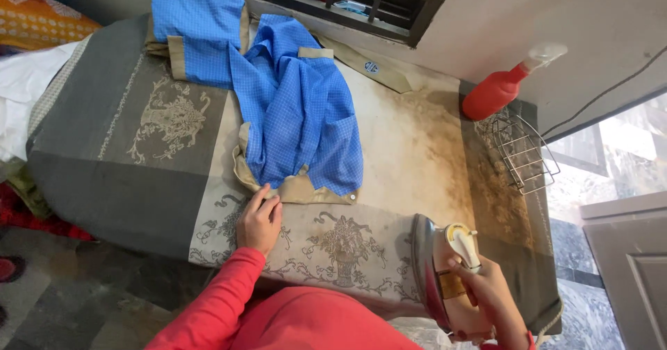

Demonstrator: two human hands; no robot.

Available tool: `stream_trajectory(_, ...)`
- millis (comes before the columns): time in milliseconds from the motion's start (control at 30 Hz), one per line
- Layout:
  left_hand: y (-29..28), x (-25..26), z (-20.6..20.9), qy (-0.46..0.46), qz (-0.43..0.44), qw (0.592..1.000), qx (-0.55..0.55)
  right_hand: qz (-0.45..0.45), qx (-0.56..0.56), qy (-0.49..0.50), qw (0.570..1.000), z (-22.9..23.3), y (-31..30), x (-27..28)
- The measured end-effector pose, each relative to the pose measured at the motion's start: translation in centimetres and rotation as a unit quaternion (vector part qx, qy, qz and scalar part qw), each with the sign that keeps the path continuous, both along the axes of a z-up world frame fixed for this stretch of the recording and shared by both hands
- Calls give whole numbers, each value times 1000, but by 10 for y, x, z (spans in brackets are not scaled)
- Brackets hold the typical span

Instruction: Ironing a blue patterned shirt using an iron and water spray on an ironing board.

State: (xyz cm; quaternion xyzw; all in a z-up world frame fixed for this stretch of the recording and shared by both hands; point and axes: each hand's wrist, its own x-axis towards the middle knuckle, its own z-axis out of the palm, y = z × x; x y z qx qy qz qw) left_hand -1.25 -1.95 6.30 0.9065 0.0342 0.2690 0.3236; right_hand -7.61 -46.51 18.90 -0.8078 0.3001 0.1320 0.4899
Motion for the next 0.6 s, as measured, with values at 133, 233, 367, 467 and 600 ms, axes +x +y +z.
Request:
stream_trajectory(133,1,1,-14,-9,-1,1000,-9,65,-101,44,992,29,45,9)
stream_trajectory(233,0,1,-9,21,3,1000,9,154,-95,42,983,79,92,22)
stream_trajectory(367,3,3,-19,5,-1,1000,1,250,-122,-28,960,48,126,46)
stream_trajectory(467,8,9,-46,-75,10,996,49,292,-132,-16,947,36,166,56)
stream_trajectory(600,9,12,-62,-67,5,997,46,288,-123,8,950,15,180,64)
